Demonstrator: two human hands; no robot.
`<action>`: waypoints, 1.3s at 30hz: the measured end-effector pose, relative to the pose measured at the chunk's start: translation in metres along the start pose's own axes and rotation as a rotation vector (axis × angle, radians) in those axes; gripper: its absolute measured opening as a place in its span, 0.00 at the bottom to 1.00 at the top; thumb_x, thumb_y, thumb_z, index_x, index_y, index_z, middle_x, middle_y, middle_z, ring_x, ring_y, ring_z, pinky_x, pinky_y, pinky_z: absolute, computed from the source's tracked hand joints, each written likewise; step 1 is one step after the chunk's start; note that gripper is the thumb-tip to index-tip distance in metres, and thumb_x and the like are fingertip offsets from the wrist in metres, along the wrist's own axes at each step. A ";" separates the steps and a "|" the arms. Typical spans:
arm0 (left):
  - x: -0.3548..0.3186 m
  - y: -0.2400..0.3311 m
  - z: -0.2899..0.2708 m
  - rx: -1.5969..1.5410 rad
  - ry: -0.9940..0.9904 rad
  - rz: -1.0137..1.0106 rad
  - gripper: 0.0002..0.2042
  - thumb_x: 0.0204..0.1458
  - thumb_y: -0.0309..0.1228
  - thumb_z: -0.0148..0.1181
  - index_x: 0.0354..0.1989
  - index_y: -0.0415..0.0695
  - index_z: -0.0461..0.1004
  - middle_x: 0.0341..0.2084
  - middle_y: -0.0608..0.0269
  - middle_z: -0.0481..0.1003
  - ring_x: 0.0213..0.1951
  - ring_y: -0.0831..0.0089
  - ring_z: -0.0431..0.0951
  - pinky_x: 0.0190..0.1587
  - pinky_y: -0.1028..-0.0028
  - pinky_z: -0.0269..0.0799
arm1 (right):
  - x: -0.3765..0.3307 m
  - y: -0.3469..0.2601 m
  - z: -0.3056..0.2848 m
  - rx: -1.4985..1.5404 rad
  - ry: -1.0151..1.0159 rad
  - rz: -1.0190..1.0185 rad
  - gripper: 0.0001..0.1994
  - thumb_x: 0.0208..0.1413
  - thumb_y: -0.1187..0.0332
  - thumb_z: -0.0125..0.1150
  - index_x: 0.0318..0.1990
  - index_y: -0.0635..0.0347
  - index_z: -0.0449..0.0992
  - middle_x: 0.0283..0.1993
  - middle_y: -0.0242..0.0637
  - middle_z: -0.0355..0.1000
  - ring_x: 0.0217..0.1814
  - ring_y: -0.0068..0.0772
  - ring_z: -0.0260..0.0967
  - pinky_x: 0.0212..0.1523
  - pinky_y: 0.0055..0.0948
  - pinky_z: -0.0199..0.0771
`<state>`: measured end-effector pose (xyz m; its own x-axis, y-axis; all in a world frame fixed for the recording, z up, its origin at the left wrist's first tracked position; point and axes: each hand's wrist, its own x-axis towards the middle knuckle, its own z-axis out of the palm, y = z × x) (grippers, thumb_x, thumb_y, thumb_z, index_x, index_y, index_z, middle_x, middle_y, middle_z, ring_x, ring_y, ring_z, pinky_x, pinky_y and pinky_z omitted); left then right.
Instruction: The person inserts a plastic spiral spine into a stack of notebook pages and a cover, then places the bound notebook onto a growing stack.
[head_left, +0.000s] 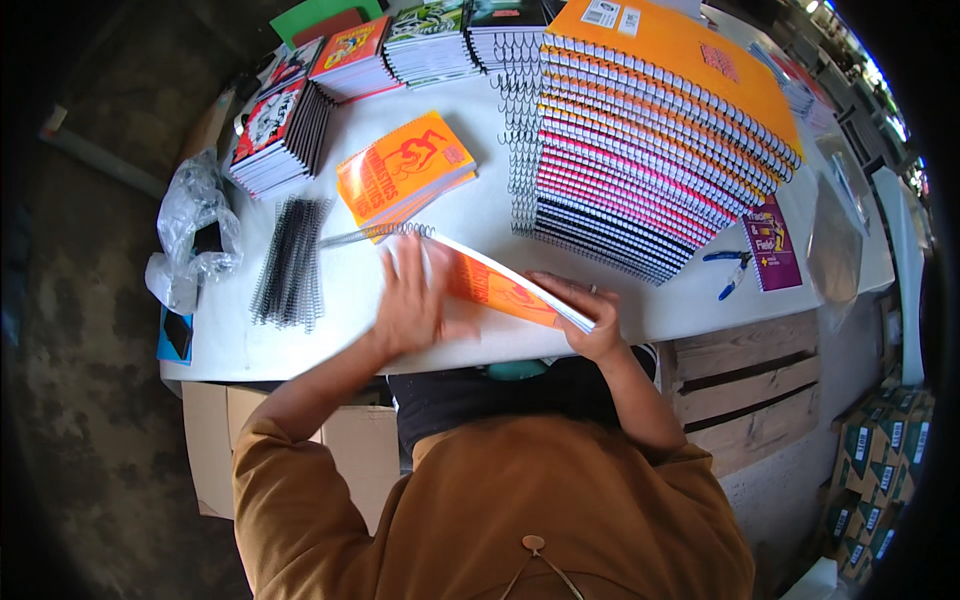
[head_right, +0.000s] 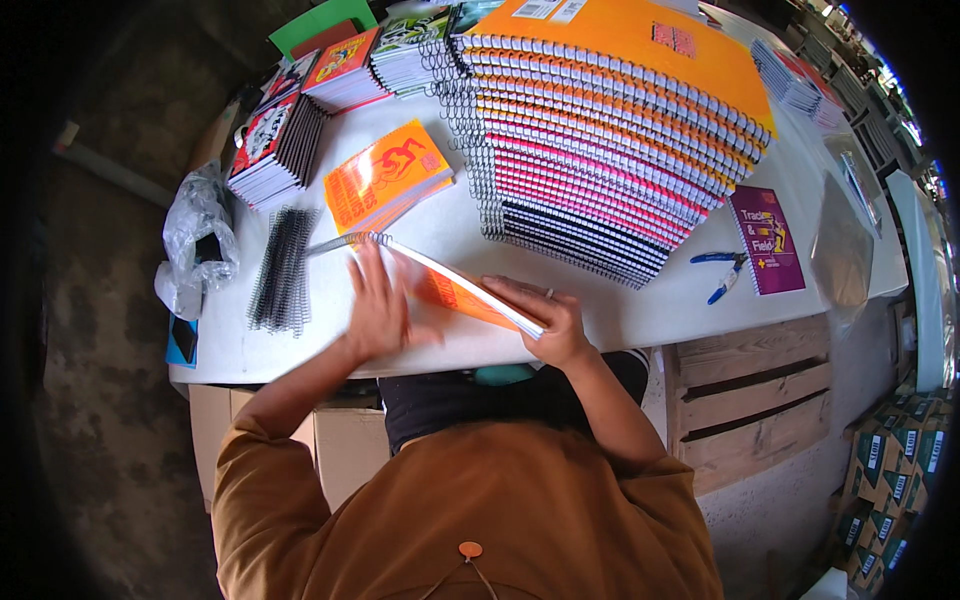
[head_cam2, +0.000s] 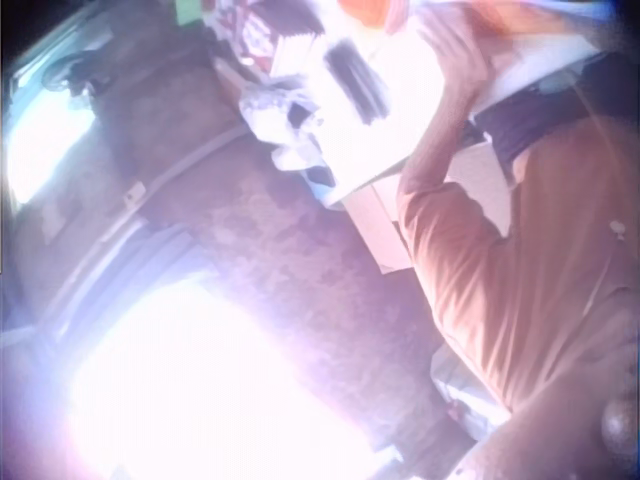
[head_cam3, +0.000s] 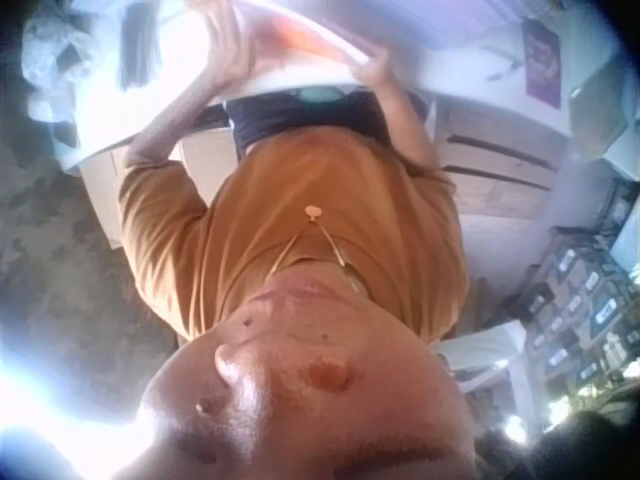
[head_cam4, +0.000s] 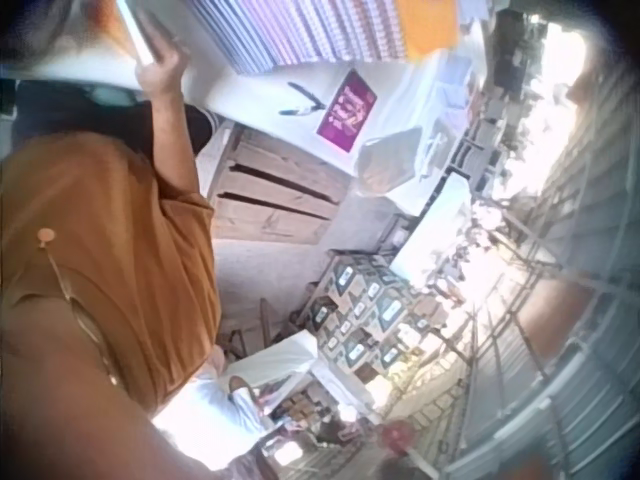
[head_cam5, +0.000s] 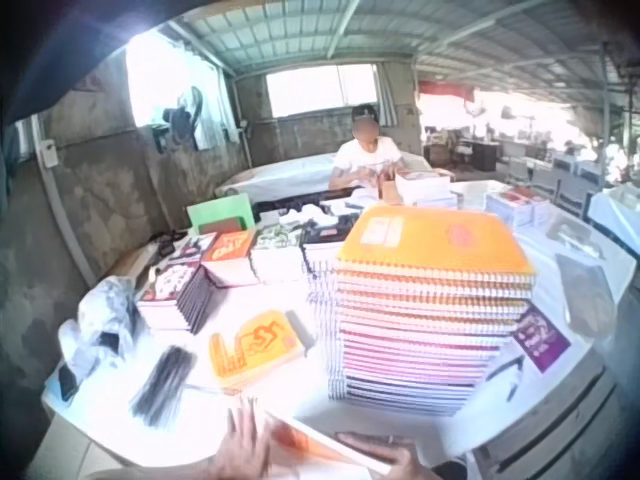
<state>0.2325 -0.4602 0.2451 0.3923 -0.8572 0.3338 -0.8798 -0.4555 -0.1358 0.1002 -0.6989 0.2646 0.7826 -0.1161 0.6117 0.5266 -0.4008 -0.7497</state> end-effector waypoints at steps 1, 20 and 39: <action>-0.015 0.003 0.006 0.107 -0.016 0.266 0.58 0.36 0.74 0.38 0.61 0.27 0.40 0.61 0.30 0.35 0.61 0.28 0.30 0.53 0.33 0.17 | 0.001 0.001 0.000 -0.003 0.008 -0.009 0.20 0.42 0.85 0.52 0.46 0.63 0.74 0.46 0.42 0.72 0.47 0.39 0.72 0.48 0.28 0.72; 0.007 0.014 -0.009 -0.205 0.508 0.202 0.54 0.37 0.71 0.44 0.64 0.40 0.40 0.63 0.42 0.38 0.63 0.42 0.39 0.59 0.41 0.32 | -0.001 -0.002 0.011 -0.009 0.009 -0.189 0.17 0.44 0.77 0.59 0.46 0.63 0.73 0.44 0.43 0.73 0.44 0.39 0.73 0.42 0.29 0.75; -0.004 0.034 0.001 -0.149 0.493 0.484 0.52 0.42 0.70 0.37 0.62 0.32 0.42 0.58 0.31 0.48 0.60 0.34 0.46 0.59 0.39 0.35 | 0.003 -0.004 0.021 -0.068 0.063 -0.190 0.21 0.39 0.83 0.57 0.46 0.62 0.74 0.47 0.41 0.72 0.46 0.38 0.72 0.44 0.30 0.74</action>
<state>0.2013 -0.4728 0.2387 -0.1889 -0.7305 0.6562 -0.9658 0.0174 -0.2586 0.1079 -0.6782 0.2644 0.6477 -0.0881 0.7568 0.6375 -0.4812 -0.6017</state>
